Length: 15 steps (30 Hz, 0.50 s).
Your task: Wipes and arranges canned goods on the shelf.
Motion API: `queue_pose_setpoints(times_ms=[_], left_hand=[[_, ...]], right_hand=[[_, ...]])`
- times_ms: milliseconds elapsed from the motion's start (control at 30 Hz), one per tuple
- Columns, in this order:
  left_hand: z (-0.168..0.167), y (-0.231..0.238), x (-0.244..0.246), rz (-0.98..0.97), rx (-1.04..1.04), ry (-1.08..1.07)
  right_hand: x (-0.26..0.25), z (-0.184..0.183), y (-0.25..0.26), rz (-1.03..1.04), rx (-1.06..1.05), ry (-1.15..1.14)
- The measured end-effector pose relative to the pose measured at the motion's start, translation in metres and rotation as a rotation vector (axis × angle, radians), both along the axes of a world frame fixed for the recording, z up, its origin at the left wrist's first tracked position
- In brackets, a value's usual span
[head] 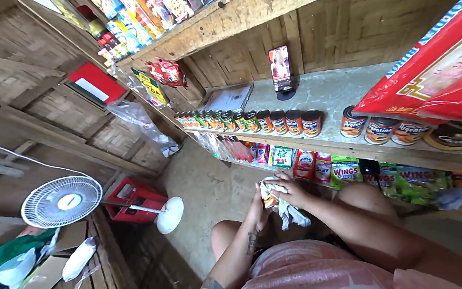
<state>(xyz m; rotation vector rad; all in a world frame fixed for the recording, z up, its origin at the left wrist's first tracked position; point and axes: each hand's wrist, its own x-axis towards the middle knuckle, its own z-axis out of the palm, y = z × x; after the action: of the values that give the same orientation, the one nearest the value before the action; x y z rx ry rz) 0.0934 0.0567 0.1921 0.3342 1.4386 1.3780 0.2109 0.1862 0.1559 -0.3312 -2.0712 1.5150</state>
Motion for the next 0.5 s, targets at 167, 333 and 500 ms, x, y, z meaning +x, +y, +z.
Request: queue_pose_setpoints(times_ms=[167,333,500], left_hand=[[-0.004,-0.001,0.007,-0.061,0.117,-0.120],[0.004,0.001,-0.011,0.190,0.073,-0.119],[0.006,-0.002,-0.023,0.132,0.054,-0.003]], right_hand=[[-0.001,0.002,0.009,-0.140,-0.094,-0.058],[0.003,-0.001,0.001,0.033,-0.037,0.050],[0.002,-0.002,-0.003,0.123,-0.017,0.149]])
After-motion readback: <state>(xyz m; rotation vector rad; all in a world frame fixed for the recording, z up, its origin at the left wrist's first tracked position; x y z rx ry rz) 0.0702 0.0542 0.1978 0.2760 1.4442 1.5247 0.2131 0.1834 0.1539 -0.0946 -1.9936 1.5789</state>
